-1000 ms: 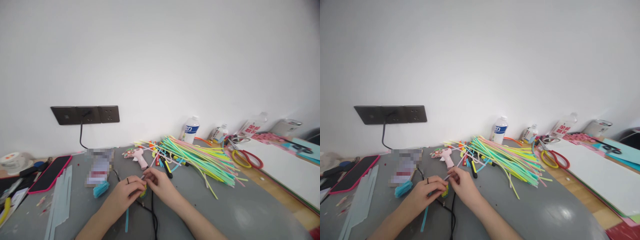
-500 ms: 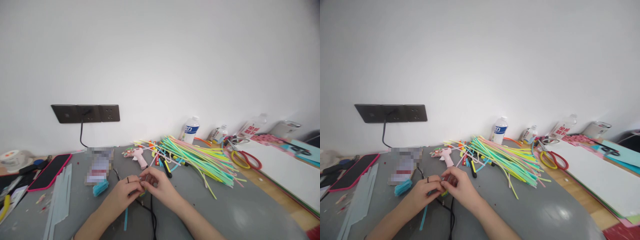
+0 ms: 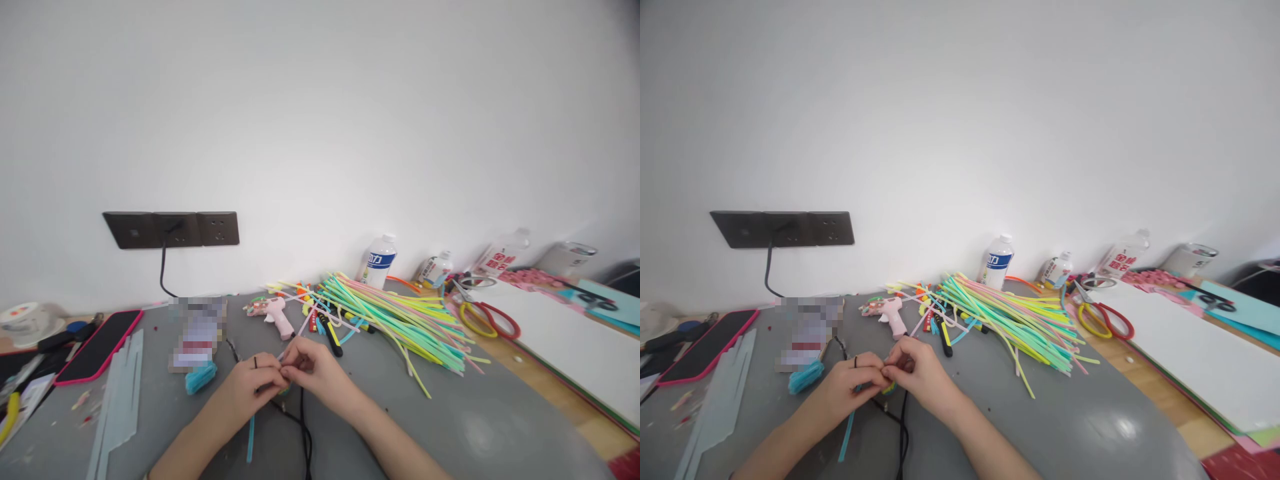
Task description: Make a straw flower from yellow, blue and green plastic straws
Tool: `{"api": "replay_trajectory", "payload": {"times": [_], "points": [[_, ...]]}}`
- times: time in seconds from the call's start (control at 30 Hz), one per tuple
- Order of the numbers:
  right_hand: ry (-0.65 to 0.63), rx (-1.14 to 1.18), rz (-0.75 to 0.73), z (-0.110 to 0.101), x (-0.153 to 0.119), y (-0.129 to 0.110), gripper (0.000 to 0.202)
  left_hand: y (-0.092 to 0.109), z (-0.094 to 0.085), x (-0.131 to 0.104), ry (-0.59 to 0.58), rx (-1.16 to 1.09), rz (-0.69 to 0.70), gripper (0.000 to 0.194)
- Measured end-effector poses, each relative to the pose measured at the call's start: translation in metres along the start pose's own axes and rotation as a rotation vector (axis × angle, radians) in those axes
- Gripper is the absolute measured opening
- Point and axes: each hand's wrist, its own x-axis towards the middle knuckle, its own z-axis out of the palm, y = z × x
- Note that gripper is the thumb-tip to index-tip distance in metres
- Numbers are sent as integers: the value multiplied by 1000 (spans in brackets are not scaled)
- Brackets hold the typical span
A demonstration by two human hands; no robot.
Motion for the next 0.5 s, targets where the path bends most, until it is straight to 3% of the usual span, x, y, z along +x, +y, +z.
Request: {"api": "replay_trajectory", "payload": {"times": [0.5], "points": [[5,57,-10,0,1,7,28,1,0,-1,11,41,59,18]]}}
